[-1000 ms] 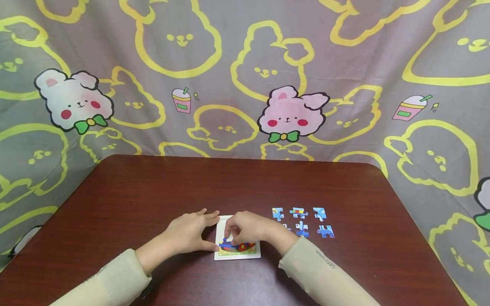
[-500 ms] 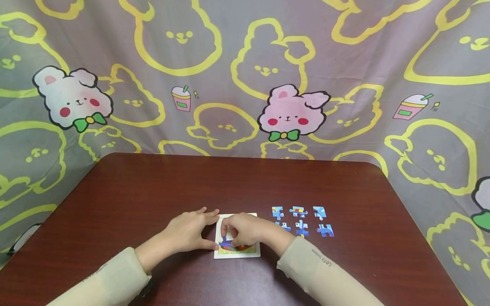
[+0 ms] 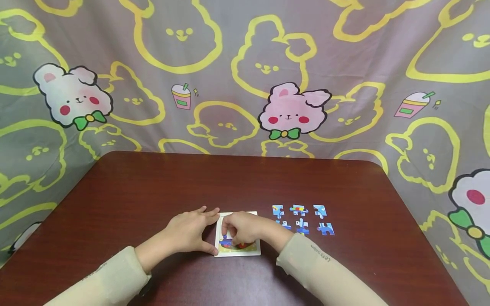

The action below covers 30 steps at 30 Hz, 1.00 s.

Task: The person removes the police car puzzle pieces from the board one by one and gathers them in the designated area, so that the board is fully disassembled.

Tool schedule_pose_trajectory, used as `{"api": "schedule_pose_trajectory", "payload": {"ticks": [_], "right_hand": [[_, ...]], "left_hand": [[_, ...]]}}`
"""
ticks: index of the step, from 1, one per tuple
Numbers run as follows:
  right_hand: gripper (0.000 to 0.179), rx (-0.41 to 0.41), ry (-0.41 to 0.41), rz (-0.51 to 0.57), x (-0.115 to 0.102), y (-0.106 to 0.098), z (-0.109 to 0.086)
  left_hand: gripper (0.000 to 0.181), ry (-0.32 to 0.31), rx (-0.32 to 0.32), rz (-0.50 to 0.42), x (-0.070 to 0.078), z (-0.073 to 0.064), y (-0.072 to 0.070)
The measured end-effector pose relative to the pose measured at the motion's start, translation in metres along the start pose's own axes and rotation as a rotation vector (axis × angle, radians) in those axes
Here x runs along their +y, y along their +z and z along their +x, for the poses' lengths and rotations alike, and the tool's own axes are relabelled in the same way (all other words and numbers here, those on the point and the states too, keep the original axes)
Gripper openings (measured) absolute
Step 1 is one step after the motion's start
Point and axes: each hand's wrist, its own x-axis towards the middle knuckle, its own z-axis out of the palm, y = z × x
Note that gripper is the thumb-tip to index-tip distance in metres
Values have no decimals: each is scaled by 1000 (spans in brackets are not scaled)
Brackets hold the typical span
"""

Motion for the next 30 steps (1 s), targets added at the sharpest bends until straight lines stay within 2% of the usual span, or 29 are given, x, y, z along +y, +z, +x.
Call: {"api": "schedule_pose_trajectory", "payload": {"ticks": [14, 30], "right_hand": [[26, -43, 19, 51, 2, -3, 5], [26, -36, 32, 46, 1, -2, 4]], "left_hand": [[95, 17, 4, -3, -1, 2, 0], [95, 2, -9, -1, 1, 1, -1]]}}
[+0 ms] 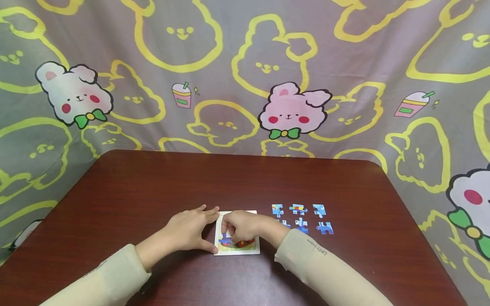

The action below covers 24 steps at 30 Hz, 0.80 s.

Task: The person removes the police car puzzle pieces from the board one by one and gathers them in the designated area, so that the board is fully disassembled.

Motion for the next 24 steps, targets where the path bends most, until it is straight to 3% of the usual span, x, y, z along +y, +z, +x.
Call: {"api": "schedule_pose_trajectory", "payload": {"ticks": [10, 24], "right_hand": [[26, 8, -18, 73, 2, 1, -4], [10, 53, -93, 221, 5, -3, -5]], "left_hand": [[96, 6, -12, 1, 1, 0, 0], [97, -3, -10, -10, 0, -1, -2]]}}
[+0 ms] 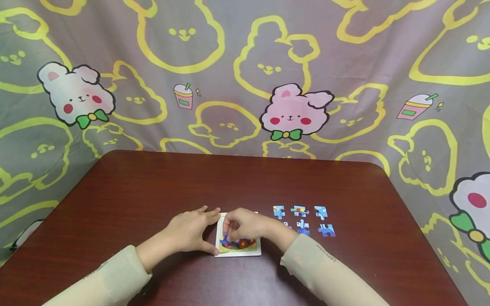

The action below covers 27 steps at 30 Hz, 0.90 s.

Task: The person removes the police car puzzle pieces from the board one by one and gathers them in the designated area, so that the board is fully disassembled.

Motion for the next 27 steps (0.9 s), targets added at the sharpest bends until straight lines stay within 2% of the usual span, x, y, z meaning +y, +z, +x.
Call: {"api": "schedule_pose_trajectory", "payload": {"ticks": [14, 27], "right_hand": [[6, -9, -63, 76, -2, 2, -4], [3, 15, -118, 34, -5, -4, -13]], "left_hand": [[97, 4, 13, 2, 0, 1, 2], [95, 5, 11, 2, 0, 2, 2]]}}
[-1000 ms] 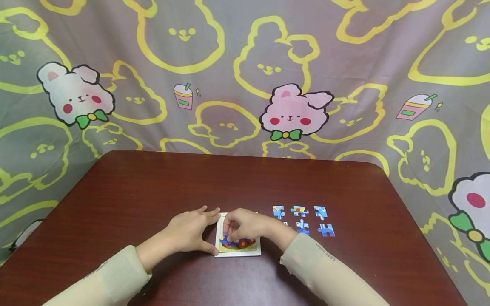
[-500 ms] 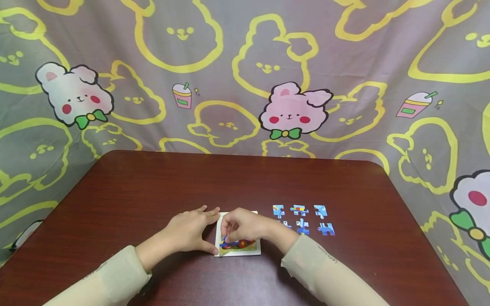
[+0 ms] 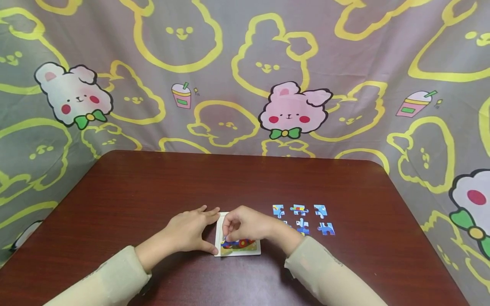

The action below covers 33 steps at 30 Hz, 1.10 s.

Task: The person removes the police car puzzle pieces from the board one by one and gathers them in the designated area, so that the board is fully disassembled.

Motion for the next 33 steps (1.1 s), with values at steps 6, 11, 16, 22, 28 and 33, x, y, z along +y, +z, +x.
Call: {"api": "schedule_pose_trajectory", "payload": {"ticks": [6, 11, 16, 22, 28, 33], "right_hand": [[4, 25, 18, 32, -1, -3, -8], [5, 49, 17, 59, 0, -6, -17], [5, 65, 22, 97, 4, -10, -30], [7, 116, 56, 98, 8, -20, -46], [8, 148, 76, 99, 11, -27, -61], [8, 149, 99, 90, 15, -31, -72]], "left_hand": [[95, -6, -2, -3, -1, -1, 1], [95, -9, -1, 8, 0, -2, 1], [95, -8, 0, 2, 1, -2, 0], [96, -9, -4, 4, 2, 0, 0], [96, 0, 1, 15, 2, 0, 0], [95, -1, -3, 6, 2, -1, -1]]}}
